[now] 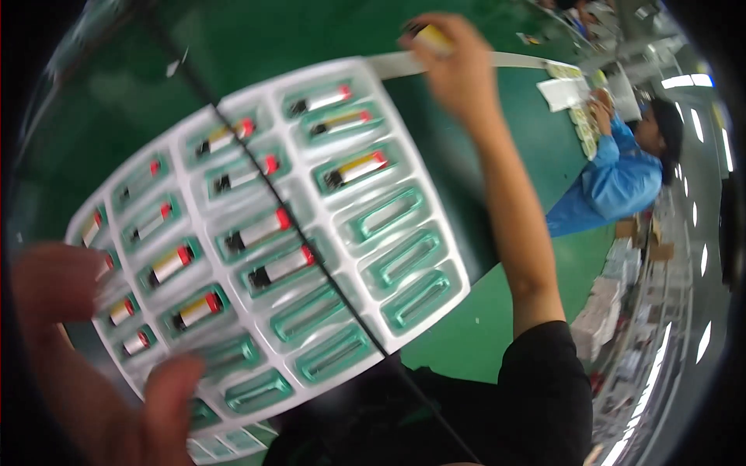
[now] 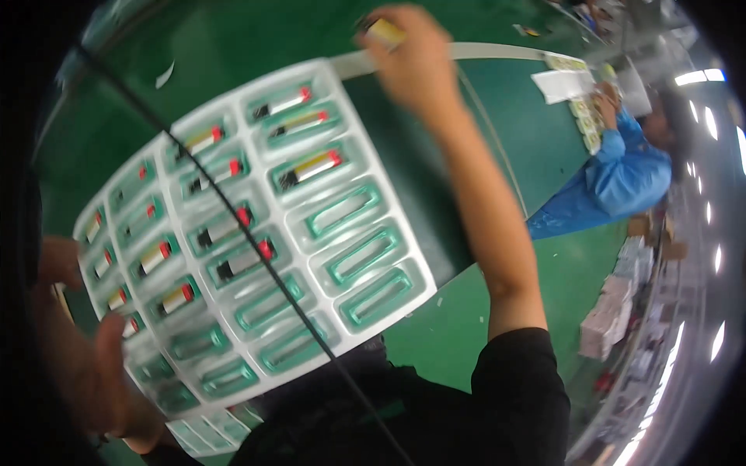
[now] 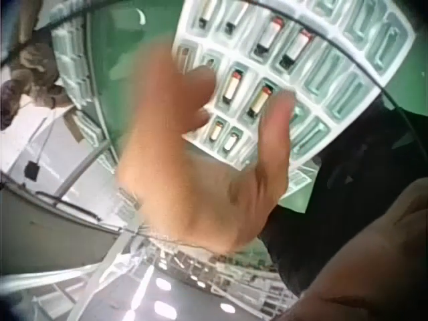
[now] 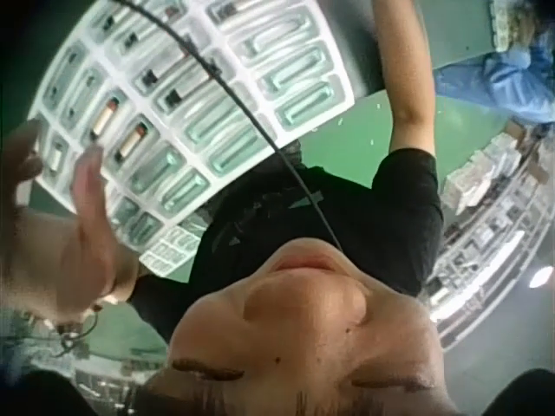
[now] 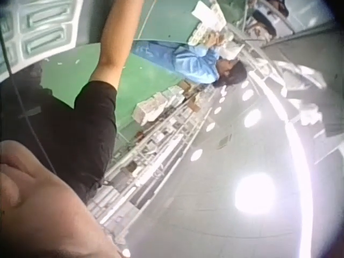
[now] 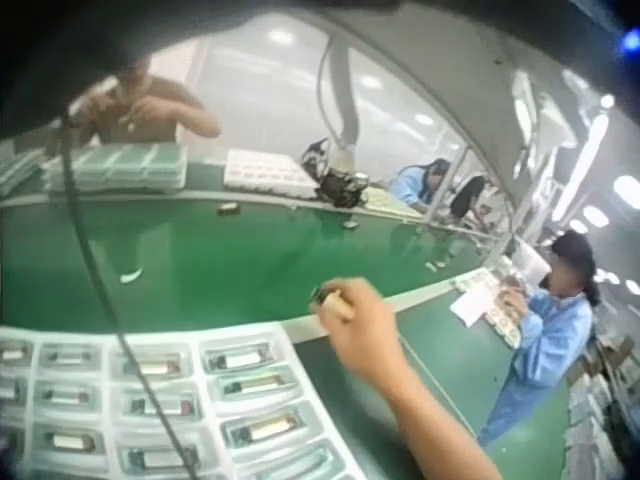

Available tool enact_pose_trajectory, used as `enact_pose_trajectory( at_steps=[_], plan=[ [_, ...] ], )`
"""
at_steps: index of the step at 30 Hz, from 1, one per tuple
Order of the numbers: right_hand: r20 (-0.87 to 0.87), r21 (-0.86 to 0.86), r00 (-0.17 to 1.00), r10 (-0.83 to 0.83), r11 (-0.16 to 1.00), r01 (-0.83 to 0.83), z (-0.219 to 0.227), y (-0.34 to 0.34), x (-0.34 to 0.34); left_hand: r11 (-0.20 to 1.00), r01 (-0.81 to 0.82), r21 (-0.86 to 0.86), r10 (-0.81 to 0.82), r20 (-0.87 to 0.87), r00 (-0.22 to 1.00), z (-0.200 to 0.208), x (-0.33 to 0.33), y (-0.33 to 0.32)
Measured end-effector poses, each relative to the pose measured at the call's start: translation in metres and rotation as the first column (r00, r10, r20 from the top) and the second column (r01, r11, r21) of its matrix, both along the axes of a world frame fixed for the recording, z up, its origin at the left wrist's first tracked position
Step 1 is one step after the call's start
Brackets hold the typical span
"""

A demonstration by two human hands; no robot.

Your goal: The person assembles electronic power bank components by hand, placing battery packs and circuit boards into plastic housings on an assembly line.

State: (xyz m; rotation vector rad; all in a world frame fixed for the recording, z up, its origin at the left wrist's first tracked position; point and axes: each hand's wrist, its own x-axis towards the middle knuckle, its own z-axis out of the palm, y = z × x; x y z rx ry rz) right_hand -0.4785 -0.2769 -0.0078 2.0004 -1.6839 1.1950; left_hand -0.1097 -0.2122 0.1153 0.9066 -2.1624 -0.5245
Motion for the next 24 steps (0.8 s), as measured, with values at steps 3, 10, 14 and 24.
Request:
enact_pose_trajectory(
  at_steps=[3,10,14,24],
  plan=[
    [0.07,0.119,0.994,-0.079,0.99,0.07,-0.004,0.02,-0.001,0.944,0.315,-0.093,-0.293,0.198,0.935,-0.009,-0.067,-0.002],
    [0.113,0.244,0.981,-0.158,0.961,0.127,-0.025,0.025,0.001,0.847,0.516,-0.129,-0.333,0.629,0.702,-0.07,-0.167,-0.008],
    [0.118,0.292,0.982,-0.146,0.95,0.106,-0.024,0.028,0.01,0.839,0.531,-0.12,-0.334,0.656,0.677,-0.086,-0.176,-0.004],
    [0.29,0.317,0.951,-0.103,0.949,0.006,-0.015,0.03,0.002,0.846,0.531,0.037,-0.51,0.342,0.789,-0.054,-0.169,-0.023]
  ],
)
